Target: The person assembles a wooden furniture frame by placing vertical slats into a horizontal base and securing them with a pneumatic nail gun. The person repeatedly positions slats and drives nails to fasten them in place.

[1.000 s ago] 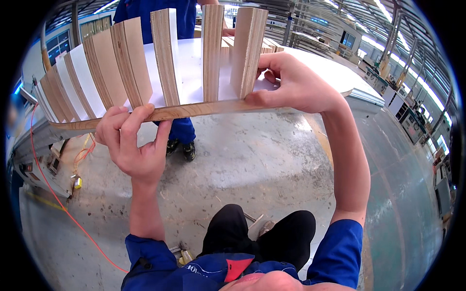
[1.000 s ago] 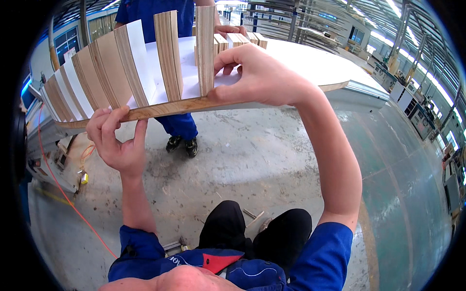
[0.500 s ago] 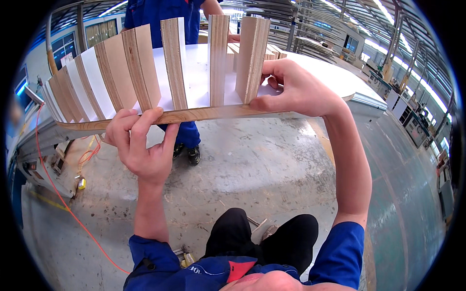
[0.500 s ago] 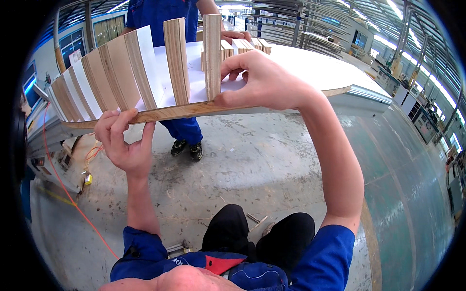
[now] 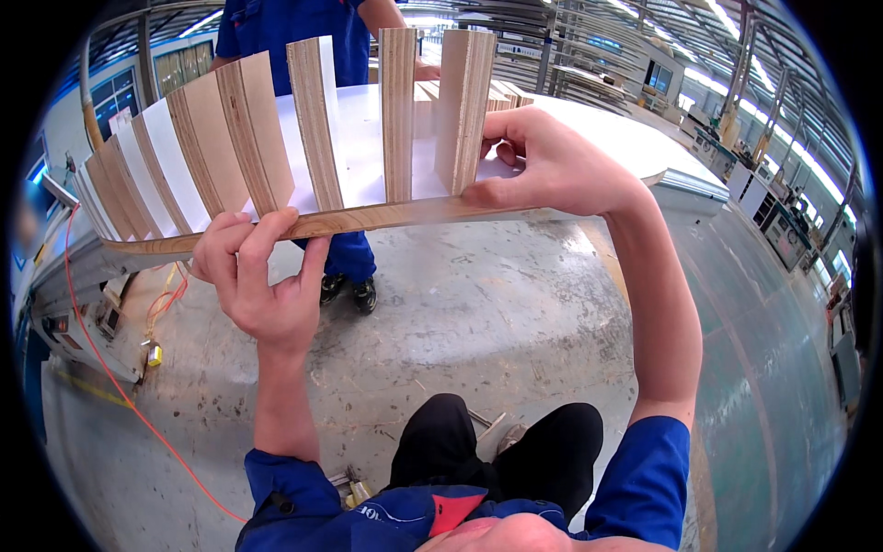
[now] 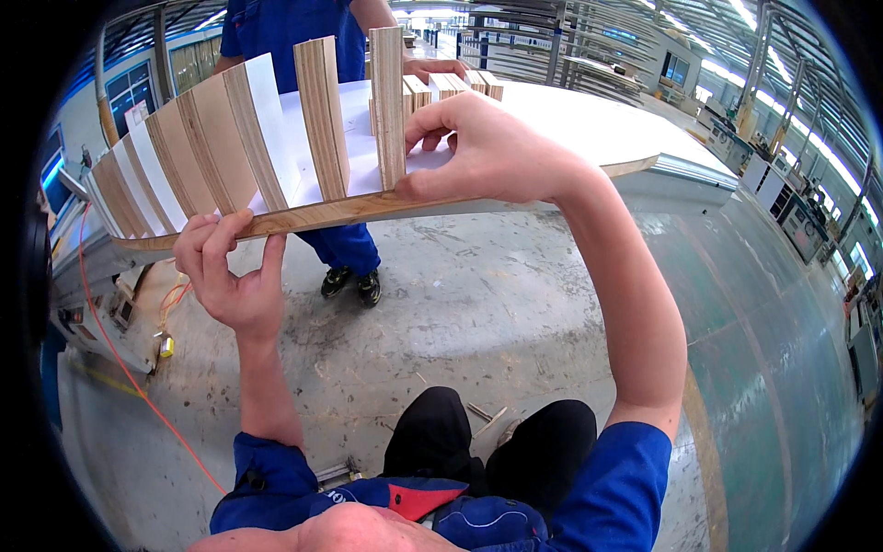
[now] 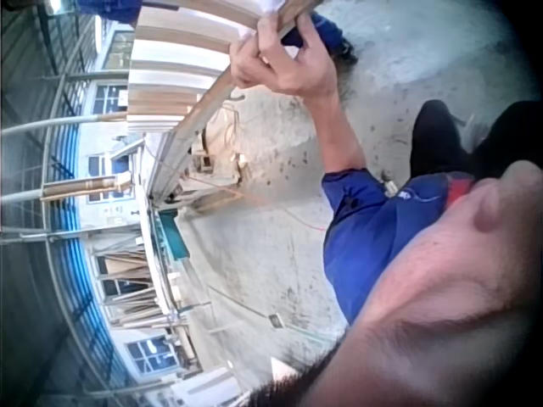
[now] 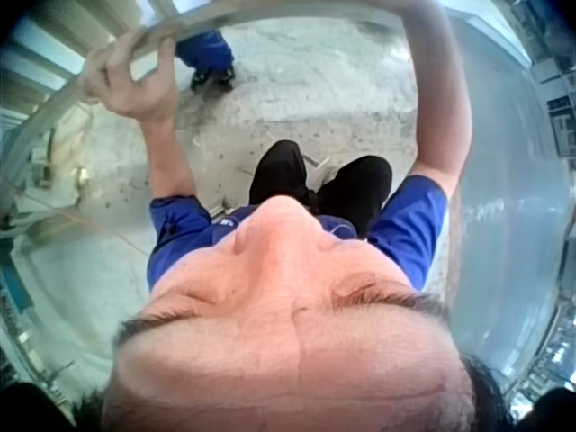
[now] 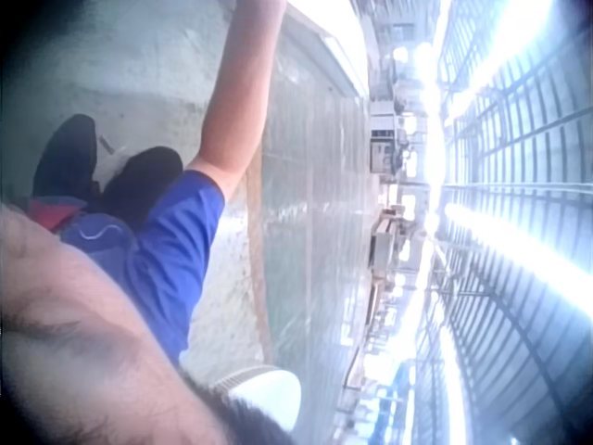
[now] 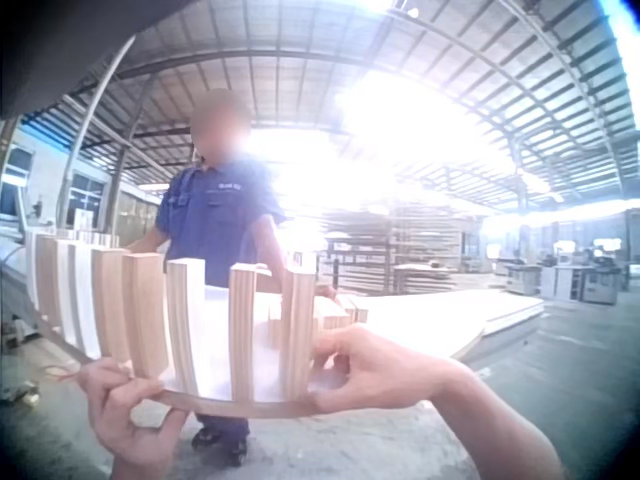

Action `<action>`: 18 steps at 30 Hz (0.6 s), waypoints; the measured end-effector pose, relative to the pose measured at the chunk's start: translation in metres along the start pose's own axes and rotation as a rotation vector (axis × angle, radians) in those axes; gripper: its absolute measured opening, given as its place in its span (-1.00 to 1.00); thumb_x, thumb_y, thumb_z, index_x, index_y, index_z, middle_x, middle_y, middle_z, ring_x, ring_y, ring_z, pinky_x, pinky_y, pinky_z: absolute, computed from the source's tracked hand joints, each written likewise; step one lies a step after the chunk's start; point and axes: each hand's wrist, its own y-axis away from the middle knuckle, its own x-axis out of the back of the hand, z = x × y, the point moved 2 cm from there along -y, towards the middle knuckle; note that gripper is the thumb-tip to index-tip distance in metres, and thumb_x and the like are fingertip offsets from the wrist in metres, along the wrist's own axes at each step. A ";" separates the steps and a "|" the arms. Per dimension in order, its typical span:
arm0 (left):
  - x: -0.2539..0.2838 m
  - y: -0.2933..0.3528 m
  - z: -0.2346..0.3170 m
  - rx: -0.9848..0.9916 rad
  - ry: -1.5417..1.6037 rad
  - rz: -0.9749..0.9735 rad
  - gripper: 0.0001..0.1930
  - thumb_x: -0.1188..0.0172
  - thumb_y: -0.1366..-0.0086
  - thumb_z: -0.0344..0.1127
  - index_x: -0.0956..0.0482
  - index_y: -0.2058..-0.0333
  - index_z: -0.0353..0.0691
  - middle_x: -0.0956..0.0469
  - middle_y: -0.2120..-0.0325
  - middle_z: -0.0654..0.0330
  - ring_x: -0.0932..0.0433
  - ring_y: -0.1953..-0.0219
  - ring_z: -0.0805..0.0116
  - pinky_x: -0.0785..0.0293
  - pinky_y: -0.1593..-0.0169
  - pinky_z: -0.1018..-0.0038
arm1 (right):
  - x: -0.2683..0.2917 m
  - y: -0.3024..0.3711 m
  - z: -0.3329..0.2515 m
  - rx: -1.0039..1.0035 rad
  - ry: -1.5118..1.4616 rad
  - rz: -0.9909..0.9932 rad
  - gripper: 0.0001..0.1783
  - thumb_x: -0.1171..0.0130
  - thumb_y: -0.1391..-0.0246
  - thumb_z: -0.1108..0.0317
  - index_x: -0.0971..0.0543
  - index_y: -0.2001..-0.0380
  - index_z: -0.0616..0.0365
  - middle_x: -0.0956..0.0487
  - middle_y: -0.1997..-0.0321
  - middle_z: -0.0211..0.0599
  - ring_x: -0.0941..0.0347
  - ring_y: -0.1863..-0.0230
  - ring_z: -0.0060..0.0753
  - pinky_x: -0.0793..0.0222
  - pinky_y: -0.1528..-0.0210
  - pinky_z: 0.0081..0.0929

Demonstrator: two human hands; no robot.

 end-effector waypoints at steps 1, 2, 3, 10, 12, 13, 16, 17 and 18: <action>0.000 0.000 0.000 -0.002 -0.003 -0.001 -0.47 -0.55 0.19 -0.56 -0.60 0.16 -0.12 -0.43 0.24 0.25 -0.41 0.04 0.20 -0.38 0.24 0.42 | -0.001 0.000 0.001 0.019 -0.013 0.007 -0.50 -0.36 0.15 0.07 -0.67 0.26 0.31 -0.58 0.38 -0.32 -0.43 0.38 -0.52 -0.32 0.33 -0.62; 0.000 0.000 0.000 -0.004 -0.002 -0.001 -0.47 -0.55 0.19 -0.56 -0.60 0.16 -0.12 -0.43 0.24 0.25 -0.41 0.04 0.20 -0.38 0.24 0.42 | -0.002 0.000 0.004 0.035 -0.023 0.016 -0.54 -0.36 0.13 0.08 -0.67 0.28 0.28 -0.53 0.43 -0.38 -0.35 0.44 -0.57 -0.23 0.39 -0.63; -0.001 0.000 0.000 -0.002 0.002 0.003 -0.47 -0.54 0.19 -0.56 -0.60 0.16 -0.12 -0.43 0.24 0.25 -0.41 0.04 0.20 -0.37 0.24 0.42 | -0.003 0.001 0.006 0.051 -0.033 0.025 -0.57 -0.36 0.11 0.09 -0.66 0.30 0.25 -0.49 0.48 -0.44 -0.28 0.49 -0.62 -0.13 0.45 -0.64; -0.003 0.001 -0.001 0.016 0.004 0.031 -0.49 -0.58 0.22 -0.42 -0.63 0.20 -0.09 -0.44 0.29 0.28 -0.43 0.08 0.19 -0.27 0.04 0.31 | -0.002 0.000 0.009 0.069 0.002 0.003 -0.53 -0.37 0.10 0.07 -0.64 0.23 0.24 -0.51 0.40 -0.43 -0.31 0.42 -0.60 -0.17 0.39 -0.62; -0.002 0.000 0.000 0.021 -0.002 0.046 -0.49 -0.59 0.24 -0.36 -0.64 0.21 -0.07 -0.44 0.31 0.29 -0.44 0.11 0.19 -0.21 -0.05 0.25 | 0.002 0.000 0.010 0.098 0.054 -0.032 -0.42 -0.39 0.08 0.02 -0.61 0.08 0.24 -0.57 0.27 -0.34 -0.42 0.31 -0.55 -0.33 0.28 -0.61; -0.001 0.000 0.000 0.021 -0.008 0.045 -0.49 -0.59 0.24 -0.36 -0.64 0.21 -0.07 -0.44 0.31 0.29 -0.44 0.11 0.19 -0.21 -0.05 0.25 | 0.003 -0.001 0.013 0.152 -0.018 0.071 -0.36 -0.39 0.06 0.00 -0.57 0.00 0.23 -0.57 0.18 -0.28 -0.44 0.20 -0.49 -0.38 0.18 -0.54; -0.002 -0.001 -0.001 0.018 -0.002 0.052 -0.49 -0.59 0.25 -0.36 -0.64 0.21 -0.07 -0.44 0.32 0.30 -0.44 0.11 0.20 -0.21 -0.05 0.25 | 0.009 0.003 0.014 0.215 -0.216 0.360 -0.21 -0.27 -0.14 -0.05 -0.33 -0.30 0.19 -0.49 -0.17 -0.06 -0.42 -0.22 -0.18 -0.38 -0.28 -0.13; -0.003 -0.001 0.000 0.014 0.002 0.052 -0.49 -0.59 0.25 -0.36 -0.64 0.21 -0.07 -0.44 0.32 0.30 -0.44 0.11 0.20 -0.21 -0.05 0.25 | 0.012 0.002 0.012 0.337 -0.274 0.474 -0.29 -0.25 -0.18 0.03 -0.35 -0.27 0.20 -0.49 -0.17 -0.06 -0.44 -0.20 -0.18 -0.43 -0.24 -0.15; -0.004 -0.001 0.001 0.013 0.004 0.036 -0.49 -0.58 0.22 -0.41 -0.63 0.19 -0.09 -0.44 0.29 0.28 -0.43 0.08 0.20 -0.26 0.02 0.30 | 0.013 -0.002 0.010 0.460 -0.331 0.587 -0.38 -0.22 -0.22 0.11 -0.37 -0.24 0.21 -0.49 -0.16 -0.07 -0.46 -0.18 -0.19 -0.47 -0.19 -0.17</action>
